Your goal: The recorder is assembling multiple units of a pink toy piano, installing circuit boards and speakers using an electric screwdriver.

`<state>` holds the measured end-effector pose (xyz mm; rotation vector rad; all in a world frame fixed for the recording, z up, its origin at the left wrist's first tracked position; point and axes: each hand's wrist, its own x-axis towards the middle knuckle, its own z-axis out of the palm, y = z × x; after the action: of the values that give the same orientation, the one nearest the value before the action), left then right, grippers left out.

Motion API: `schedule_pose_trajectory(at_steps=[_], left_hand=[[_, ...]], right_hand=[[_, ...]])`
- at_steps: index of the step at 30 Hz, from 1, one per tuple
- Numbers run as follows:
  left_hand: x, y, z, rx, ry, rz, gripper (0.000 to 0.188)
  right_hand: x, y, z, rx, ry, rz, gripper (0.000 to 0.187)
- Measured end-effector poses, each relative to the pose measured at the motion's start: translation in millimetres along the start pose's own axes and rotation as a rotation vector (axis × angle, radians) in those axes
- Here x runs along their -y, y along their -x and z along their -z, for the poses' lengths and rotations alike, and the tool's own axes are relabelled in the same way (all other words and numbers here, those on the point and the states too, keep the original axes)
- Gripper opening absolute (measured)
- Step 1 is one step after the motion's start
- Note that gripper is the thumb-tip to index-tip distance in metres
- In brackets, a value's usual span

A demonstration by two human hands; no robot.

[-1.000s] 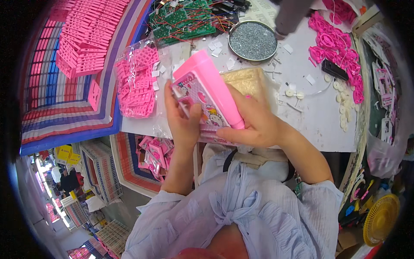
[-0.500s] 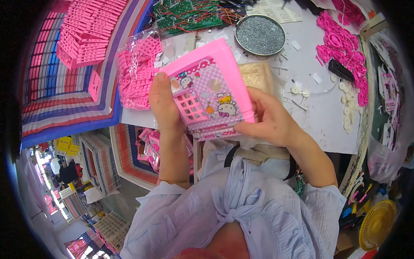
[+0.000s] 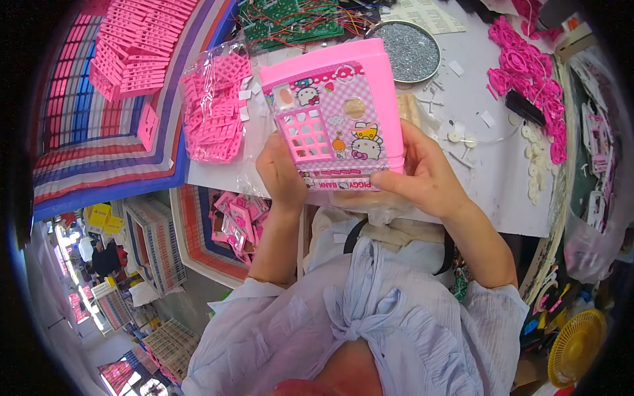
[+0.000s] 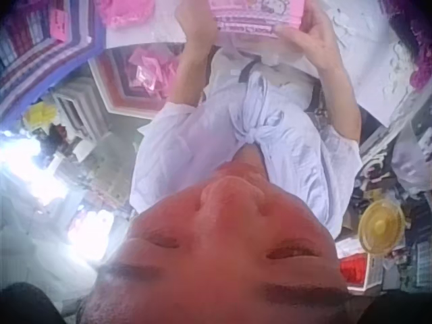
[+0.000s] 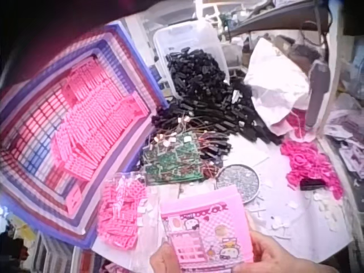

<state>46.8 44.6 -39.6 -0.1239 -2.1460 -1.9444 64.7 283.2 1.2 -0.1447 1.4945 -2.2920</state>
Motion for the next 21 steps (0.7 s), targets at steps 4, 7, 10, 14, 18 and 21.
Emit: schedule_pose_trajectory(at_steps=[4, 7, 10, 14, 18, 21], left_hand=[[-11, -28, 9, 0.149, -0.259, -0.027, 0.025], [-28, -54, -5, 0.098, 0.272, 0.015, 0.014], [-30, -72, 19, 0.458, 0.091, -0.127, 0.025], [-20, -56, 27, 0.717, -0.433, -0.622, 0.039], [-9, -19, 28, 0.875, -0.562, -0.494, 0.044], [-10, -18, 28, 0.826, -0.563, -0.504, 0.047]], right_hand=[[15, -4, 17, 0.031, 0.154, 0.014, 0.074], [19, -16, 42, 0.008, 0.490, 0.155, 0.057], [18, -27, 72, -0.031, 0.900, 0.373, 0.043], [8, -27, 93, 0.136, 1.401, 0.519, 0.048], [8, -12, 86, 0.170, 1.457, 0.430, 0.050], [9, -22, 79, 0.103, 1.590, 0.489, 0.053]])
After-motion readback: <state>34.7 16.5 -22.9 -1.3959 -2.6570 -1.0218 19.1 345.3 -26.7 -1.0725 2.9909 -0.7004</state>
